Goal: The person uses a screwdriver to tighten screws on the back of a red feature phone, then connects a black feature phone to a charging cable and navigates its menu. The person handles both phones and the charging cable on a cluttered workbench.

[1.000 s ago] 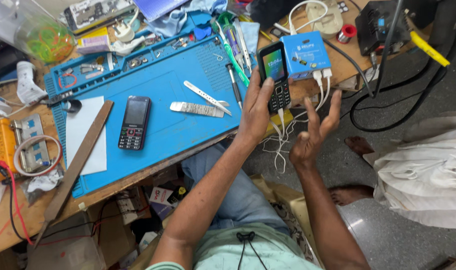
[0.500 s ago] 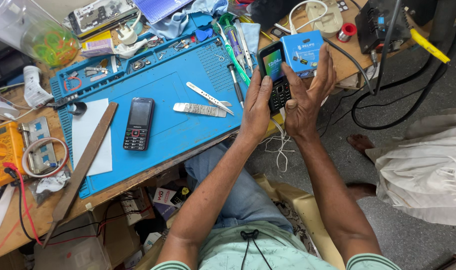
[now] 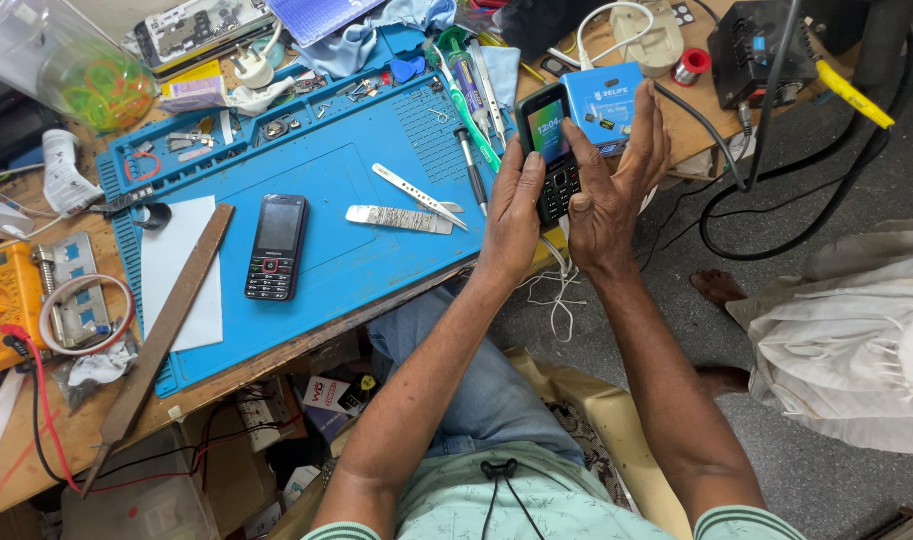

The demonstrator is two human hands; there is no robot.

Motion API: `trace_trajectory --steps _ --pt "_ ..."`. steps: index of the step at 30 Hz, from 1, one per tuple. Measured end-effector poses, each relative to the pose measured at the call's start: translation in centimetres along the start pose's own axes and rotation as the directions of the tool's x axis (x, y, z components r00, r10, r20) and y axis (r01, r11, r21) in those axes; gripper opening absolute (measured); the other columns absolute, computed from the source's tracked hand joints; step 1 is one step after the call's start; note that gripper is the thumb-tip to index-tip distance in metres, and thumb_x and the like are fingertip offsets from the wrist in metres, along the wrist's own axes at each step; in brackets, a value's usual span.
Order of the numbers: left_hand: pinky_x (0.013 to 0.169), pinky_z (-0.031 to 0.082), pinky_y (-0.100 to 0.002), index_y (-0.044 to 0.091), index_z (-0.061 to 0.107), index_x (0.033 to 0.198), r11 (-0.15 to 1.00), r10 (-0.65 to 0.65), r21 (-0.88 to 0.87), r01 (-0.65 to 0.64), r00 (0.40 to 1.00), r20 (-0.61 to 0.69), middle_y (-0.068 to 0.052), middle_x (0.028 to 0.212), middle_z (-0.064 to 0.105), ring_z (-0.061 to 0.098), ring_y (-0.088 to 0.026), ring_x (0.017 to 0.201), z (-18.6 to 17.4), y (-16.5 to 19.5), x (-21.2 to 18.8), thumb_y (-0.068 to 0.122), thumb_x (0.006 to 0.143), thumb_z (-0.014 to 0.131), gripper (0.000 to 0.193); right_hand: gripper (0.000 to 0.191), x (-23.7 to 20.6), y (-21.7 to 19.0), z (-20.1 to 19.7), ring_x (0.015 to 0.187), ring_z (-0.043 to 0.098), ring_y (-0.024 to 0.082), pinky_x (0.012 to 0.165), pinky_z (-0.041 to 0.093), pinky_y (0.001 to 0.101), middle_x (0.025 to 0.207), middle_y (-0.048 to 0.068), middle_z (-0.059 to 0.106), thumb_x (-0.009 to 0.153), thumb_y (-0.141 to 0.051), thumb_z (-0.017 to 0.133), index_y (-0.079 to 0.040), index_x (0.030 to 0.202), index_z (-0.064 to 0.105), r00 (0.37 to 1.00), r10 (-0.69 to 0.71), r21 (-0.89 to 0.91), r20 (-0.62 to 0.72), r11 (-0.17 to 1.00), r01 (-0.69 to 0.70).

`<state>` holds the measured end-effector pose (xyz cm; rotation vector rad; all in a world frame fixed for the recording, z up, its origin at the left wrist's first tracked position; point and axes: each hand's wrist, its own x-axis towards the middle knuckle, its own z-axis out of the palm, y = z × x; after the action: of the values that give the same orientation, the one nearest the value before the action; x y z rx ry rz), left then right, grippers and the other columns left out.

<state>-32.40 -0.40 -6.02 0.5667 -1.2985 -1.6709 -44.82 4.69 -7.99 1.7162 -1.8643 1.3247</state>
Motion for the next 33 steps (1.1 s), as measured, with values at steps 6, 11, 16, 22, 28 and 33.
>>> trace_trajectory --steps 6,11,16,22,28,33 --pt "0.092 0.055 -0.027 -0.001 0.040 0.155 1.000 -0.005 -0.030 0.005 1.000 0.001 -0.013 0.128 0.060 0.062 -0.013 0.110 -0.1 -0.3 0.2 0.031 0.113 0.040 0.053 0.082 0.2 0.2 0.0 0.164 0.008 0.035 0.131 0.003 0.0596 0.176 0.015 0.008 0.106 -0.073 0.011 -0.030 0.151 0.065 1.000 -0.001 -0.022 0.014 1.000 0.002" --pt "0.099 0.053 -0.027 -0.001 0.041 0.155 0.999 0.039 -0.021 -0.039 0.999 0.010 -0.013 0.132 0.060 0.061 -0.012 0.116 -0.1 -0.3 0.1 0.031 0.114 0.040 0.052 0.080 0.3 0.2 0.1 0.165 0.008 0.035 0.131 0.003 0.0594 0.176 0.015 0.008 0.106 -0.073 0.012 -0.031 0.153 0.063 1.000 -0.007 -0.029 0.023 1.000 0.008" --pt "0.095 0.056 -0.027 0.000 0.039 0.155 0.999 0.028 -0.021 -0.027 0.999 0.030 -0.012 0.127 0.061 0.063 -0.011 0.111 -0.1 0.1 0.0 0.031 0.114 0.038 0.052 0.079 0.4 0.2 0.1 0.165 0.007 0.035 0.131 0.003 0.0595 0.176 0.015 0.007 0.106 -0.073 0.013 -0.031 0.153 0.062 1.000 -0.005 -0.032 0.030 0.999 0.006" --pt "0.081 0.057 -0.023 0.002 0.039 0.156 0.999 0.002 -0.050 -0.001 1.000 0.028 -0.011 0.121 0.062 0.063 -0.008 0.098 0.0 0.3 -0.1 0.030 0.114 0.039 0.051 0.080 0.6 -0.2 0.0 0.165 0.008 0.036 0.132 0.003 0.0591 0.176 0.014 0.008 0.106 -0.073 0.013 -0.031 0.154 0.061 0.999 -0.004 -0.026 0.034 1.000 0.005" --pt "0.082 0.057 -0.023 0.001 0.038 0.157 0.995 0.006 -0.098 -0.004 1.000 0.025 -0.010 0.122 0.062 0.064 -0.008 0.100 0.0 0.0 0.0 0.029 0.114 0.040 0.051 0.078 0.9 -0.2 -0.1 0.165 0.009 0.036 0.131 0.002 0.0594 0.176 0.014 0.008 0.105 -0.072 0.012 -0.033 0.155 0.058 0.999 -0.001 -0.025 0.041 1.000 0.002" --pt "0.096 0.055 -0.023 -0.001 0.034 0.160 0.982 0.018 -0.190 -0.017 1.000 0.001 -0.011 0.134 0.059 0.061 -0.009 0.114 0.2 -0.1 0.1 0.028 0.116 0.041 0.053 0.073 -1.6 -0.8 -0.5 0.162 0.007 0.033 0.132 0.006 0.0563 0.176 0.016 0.008 0.108 -0.068 0.016 -0.026 0.162 0.043 0.996 -0.004 0.053 -0.087 0.999 0.009"
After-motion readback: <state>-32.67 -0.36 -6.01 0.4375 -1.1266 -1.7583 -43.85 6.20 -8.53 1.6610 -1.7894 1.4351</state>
